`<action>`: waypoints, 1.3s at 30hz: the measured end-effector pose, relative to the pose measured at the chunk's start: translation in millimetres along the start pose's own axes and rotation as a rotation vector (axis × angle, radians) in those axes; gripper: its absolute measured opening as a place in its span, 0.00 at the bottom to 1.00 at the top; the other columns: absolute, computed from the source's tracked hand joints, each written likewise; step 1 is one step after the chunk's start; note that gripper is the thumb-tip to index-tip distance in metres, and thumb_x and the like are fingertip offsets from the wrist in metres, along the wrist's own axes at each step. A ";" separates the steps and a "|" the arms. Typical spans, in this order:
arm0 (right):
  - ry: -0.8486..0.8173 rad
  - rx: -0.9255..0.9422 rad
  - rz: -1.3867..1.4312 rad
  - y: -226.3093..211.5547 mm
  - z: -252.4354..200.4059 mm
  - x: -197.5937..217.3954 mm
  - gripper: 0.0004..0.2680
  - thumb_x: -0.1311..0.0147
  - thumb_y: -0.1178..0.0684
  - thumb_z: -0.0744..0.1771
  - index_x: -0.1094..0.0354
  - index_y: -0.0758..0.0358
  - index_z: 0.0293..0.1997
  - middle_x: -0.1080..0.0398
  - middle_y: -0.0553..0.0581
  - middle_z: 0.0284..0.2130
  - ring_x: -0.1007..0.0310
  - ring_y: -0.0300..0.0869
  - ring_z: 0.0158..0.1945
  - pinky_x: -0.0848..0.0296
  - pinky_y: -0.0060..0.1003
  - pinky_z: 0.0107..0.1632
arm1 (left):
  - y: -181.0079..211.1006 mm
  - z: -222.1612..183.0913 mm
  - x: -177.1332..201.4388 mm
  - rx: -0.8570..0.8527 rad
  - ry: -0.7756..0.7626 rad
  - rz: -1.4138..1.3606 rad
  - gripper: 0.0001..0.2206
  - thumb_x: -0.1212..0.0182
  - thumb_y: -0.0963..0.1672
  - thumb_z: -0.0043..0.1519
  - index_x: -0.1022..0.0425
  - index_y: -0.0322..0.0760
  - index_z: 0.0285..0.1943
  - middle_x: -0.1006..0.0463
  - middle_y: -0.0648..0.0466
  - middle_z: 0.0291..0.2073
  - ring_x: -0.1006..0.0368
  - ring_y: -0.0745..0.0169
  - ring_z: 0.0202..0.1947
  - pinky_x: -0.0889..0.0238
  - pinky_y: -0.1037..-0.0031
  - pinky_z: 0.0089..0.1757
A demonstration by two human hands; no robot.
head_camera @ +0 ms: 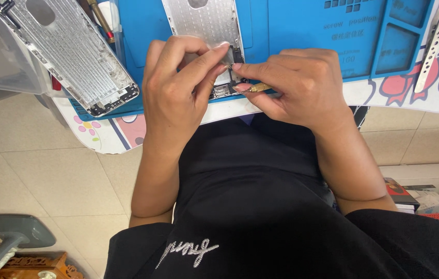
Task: Repairing a mobile phone by reassembling internal components on a repair bench.
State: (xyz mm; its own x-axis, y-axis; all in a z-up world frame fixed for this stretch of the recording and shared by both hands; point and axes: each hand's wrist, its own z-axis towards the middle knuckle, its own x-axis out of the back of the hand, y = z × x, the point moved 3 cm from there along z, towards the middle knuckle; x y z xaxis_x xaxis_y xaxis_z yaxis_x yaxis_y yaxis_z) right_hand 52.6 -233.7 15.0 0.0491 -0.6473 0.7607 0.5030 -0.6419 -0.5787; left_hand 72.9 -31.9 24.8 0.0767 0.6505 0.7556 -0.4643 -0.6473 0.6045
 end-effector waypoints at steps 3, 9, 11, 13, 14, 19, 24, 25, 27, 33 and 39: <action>0.002 -0.002 0.014 0.4 -0.3 -1.1 0.08 0.32 0.47 0.69 0.20 0.56 0.49 0.27 0.47 0.25 0.30 0.36 0.27 0.37 0.31 0.30 | 2.1 1.2 2.6 -0.024 0.009 0.016 0.12 0.25 0.41 0.66 0.18 0.45 0.57 0.26 0.62 0.45 0.35 0.62 0.42 0.38 0.74 0.42; 0.003 0.005 -0.001 -0.1 0.9 0.6 0.07 0.31 0.48 0.69 0.19 0.56 0.48 0.27 0.48 0.24 0.30 0.37 0.26 0.38 0.32 0.29 | -1.9 -2.8 -0.4 0.021 0.026 -0.030 0.14 0.26 0.40 0.65 0.20 0.41 0.59 0.27 0.60 0.45 0.35 0.63 0.42 0.37 0.74 0.44; 0.008 0.003 0.025 0.5 -0.8 -0.2 0.07 0.31 0.48 0.70 0.20 0.56 0.49 0.26 0.48 0.26 0.30 0.36 0.27 0.37 0.31 0.31 | -4.0 -3.3 -1.6 0.021 0.054 -0.064 0.14 0.23 0.41 0.65 0.18 0.43 0.58 0.26 0.60 0.47 0.35 0.64 0.40 0.39 0.75 0.41; 0.004 0.004 0.017 1.2 -1.3 -0.8 0.07 0.31 0.48 0.70 0.20 0.55 0.49 0.26 0.48 0.26 0.29 0.36 0.27 0.37 0.31 0.30 | -2.3 -2.5 -1.3 0.020 0.057 -0.060 0.14 0.23 0.41 0.65 0.18 0.43 0.58 0.26 0.60 0.47 0.36 0.64 0.40 0.39 0.75 0.41; 0.002 0.005 0.009 1.4 -1.3 -1.2 0.07 0.31 0.48 0.70 0.20 0.55 0.49 0.26 0.47 0.26 0.29 0.36 0.27 0.37 0.31 0.30 | -1.4 -2.1 -0.7 0.019 0.062 -0.054 0.14 0.23 0.41 0.65 0.18 0.43 0.57 0.26 0.60 0.47 0.37 0.64 0.40 0.39 0.75 0.41; 0.014 -0.002 0.025 0.2 0.1 -0.9 0.07 0.32 0.48 0.69 0.20 0.55 0.49 0.26 0.48 0.26 0.30 0.36 0.27 0.37 0.31 0.30 | 2.1 0.3 -2.6 0.045 0.072 -0.057 0.12 0.23 0.41 0.65 0.17 0.44 0.56 0.26 0.62 0.45 0.38 0.65 0.39 0.41 0.75 0.40; 0.014 0.009 0.021 1.6 -0.5 -2.3 0.06 0.32 0.49 0.70 0.20 0.55 0.49 0.25 0.47 0.27 0.30 0.35 0.27 0.38 0.30 0.30 | 1.9 1.2 -5.8 0.061 0.083 -0.059 0.11 0.23 0.42 0.65 0.16 0.46 0.55 0.25 0.65 0.43 0.39 0.66 0.39 0.42 0.76 0.39; 0.013 0.002 0.015 0.7 0.5 -1.5 0.06 0.32 0.49 0.69 0.19 0.55 0.48 0.26 0.47 0.25 0.30 0.36 0.26 0.38 0.30 0.29 | 2.0 1.4 -5.9 0.066 0.078 -0.062 0.11 0.24 0.41 0.65 0.15 0.47 0.55 0.25 0.65 0.43 0.40 0.66 0.38 0.42 0.77 0.39; 0.011 -0.006 0.011 0.7 0.3 -1.0 0.06 0.31 0.49 0.69 0.19 0.55 0.47 0.26 0.48 0.24 0.31 0.36 0.25 0.38 0.31 0.28 | 2.1 0.9 -6.4 0.072 0.073 -0.065 0.11 0.24 0.41 0.66 0.15 0.48 0.55 0.25 0.66 0.43 0.40 0.66 0.38 0.42 0.77 0.39; 0.007 -0.007 0.028 0.6 -1.0 -1.4 0.05 0.32 0.50 0.70 0.20 0.56 0.47 0.26 0.47 0.28 0.29 0.36 0.29 0.36 0.31 0.32 | 0.3 -0.2 -8.9 0.063 0.092 -0.049 0.12 0.23 0.42 0.65 0.16 0.49 0.56 0.25 0.66 0.43 0.40 0.66 0.39 0.41 0.77 0.39; 0.009 -0.001 0.022 -0.8 0.7 0.3 0.06 0.32 0.50 0.70 0.20 0.55 0.49 0.26 0.48 0.26 0.30 0.37 0.27 0.37 0.32 0.31 | -0.9 -0.6 -7.9 0.056 0.117 -0.077 0.10 0.23 0.41 0.65 0.17 0.46 0.53 0.25 0.64 0.45 0.37 0.65 0.40 0.40 0.76 0.40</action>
State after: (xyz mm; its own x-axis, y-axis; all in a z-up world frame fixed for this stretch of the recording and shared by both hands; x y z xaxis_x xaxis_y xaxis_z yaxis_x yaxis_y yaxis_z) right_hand 52.9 -233.0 15.8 0.0520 -0.6649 0.7451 0.5013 -0.6279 -0.5953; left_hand 72.1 -36.3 18.1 0.0057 0.7391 0.6736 -0.4106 -0.6125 0.6755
